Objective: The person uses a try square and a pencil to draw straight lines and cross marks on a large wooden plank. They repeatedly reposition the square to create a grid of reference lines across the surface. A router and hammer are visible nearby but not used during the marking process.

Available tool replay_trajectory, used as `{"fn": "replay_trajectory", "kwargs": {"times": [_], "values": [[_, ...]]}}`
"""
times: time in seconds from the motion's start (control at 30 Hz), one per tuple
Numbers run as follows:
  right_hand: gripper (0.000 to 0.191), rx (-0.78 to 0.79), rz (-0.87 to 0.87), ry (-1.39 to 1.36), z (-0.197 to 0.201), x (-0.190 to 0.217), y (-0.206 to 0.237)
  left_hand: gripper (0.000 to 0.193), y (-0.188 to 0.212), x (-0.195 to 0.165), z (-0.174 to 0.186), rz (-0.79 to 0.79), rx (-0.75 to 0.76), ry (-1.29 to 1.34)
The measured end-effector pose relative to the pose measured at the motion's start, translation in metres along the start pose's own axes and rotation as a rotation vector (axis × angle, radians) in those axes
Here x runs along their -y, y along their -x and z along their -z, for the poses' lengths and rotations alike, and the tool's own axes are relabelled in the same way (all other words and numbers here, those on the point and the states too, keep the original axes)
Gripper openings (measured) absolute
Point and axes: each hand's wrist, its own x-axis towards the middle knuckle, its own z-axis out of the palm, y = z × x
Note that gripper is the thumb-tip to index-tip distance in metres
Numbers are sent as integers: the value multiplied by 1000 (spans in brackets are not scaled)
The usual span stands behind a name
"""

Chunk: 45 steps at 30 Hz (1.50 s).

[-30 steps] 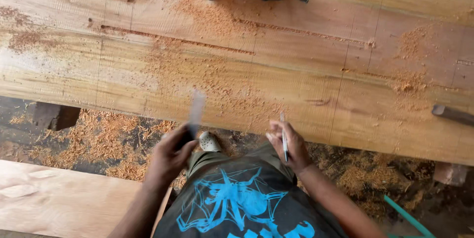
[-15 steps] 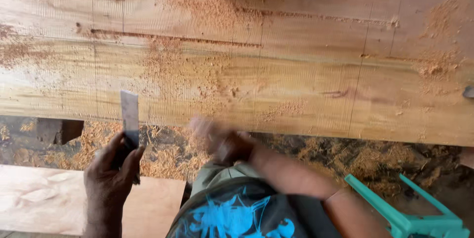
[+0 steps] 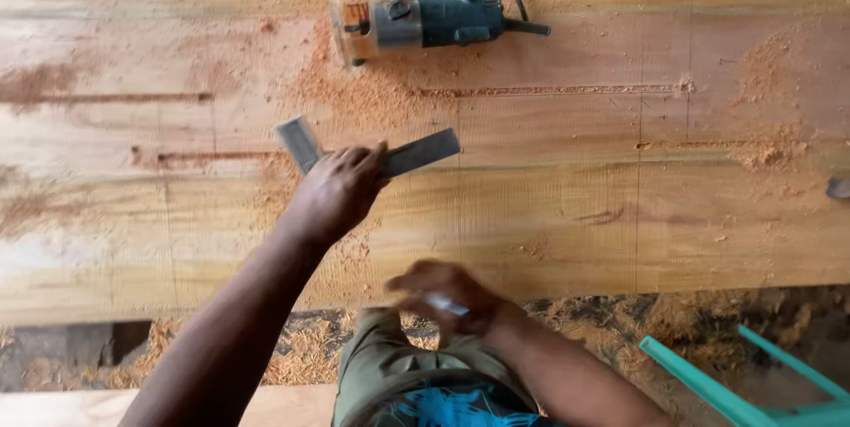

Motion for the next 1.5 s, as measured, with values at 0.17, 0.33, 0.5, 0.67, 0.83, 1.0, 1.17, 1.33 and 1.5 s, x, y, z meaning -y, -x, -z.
{"fn": "replay_trajectory", "kwargs": {"times": [0.17, 0.33, 0.5, 0.67, 0.83, 1.0, 1.17, 1.33, 1.5], "values": [[20, -465, -78, 143, 87, -17, 45, 27, -74, 20, -33, -106, 203, -102], [14, -606, -220, 205, 102, -27, 72, 38, -99, 20, -43, -123, 259, -157], [13, -637, -209, 227, 101, -31, 66, 48, -104, 14, -45, -93, 285, -162], [16, -665, -206, 215, 107, -32, 59, 44, -101, 15, -48, -146, 207, -151], [24, -753, 21, 211, 139, -32, 15, 43, -100, 14, -52, -147, 153, -136], [40, -743, 420, 808, 204, 2, -108, 43, -98, 5, -43, -124, 137, -110], [55, -561, 265, 1256, 233, 40, -211, 53, -99, -5, -37, -103, 122, -70], [58, -364, 94, 1176, 243, 45, -223, 49, -103, -3, -37, -100, 173, -102], [27, -633, 75, 1194, 259, 28, -183, 50, -98, 10, -40, -157, 150, -86]]}}
